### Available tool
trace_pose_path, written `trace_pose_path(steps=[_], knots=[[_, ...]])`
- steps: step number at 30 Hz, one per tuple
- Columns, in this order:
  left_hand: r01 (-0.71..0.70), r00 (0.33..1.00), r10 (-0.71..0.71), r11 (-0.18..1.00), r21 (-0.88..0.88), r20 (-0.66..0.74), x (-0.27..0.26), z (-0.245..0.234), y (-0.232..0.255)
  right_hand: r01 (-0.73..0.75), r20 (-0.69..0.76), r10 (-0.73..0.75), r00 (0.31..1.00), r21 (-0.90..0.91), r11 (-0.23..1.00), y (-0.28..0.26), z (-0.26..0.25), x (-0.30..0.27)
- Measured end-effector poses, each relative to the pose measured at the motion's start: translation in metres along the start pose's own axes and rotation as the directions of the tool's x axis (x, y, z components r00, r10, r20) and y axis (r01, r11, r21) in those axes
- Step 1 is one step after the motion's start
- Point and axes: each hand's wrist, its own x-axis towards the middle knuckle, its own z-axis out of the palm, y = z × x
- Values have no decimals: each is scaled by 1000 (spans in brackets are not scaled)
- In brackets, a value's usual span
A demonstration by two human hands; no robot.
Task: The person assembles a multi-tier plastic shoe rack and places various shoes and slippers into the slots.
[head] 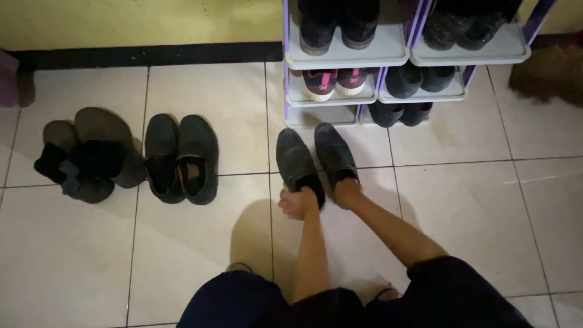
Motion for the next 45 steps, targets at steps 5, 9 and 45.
trace_pose_path(steps=[5,9,45], knots=[[159,882,-197,980,122,427,11,-16,-9,-7,16,5,1000,137,991,7,26,11],[-53,918,-14,986,157,397,14,23,-49,2,-12,1,1000,253,968,0,15,-6],[129,990,-134,710,-692,47,5,-103,98,-30,172,-166,971,778,628,185,-55,-132]])
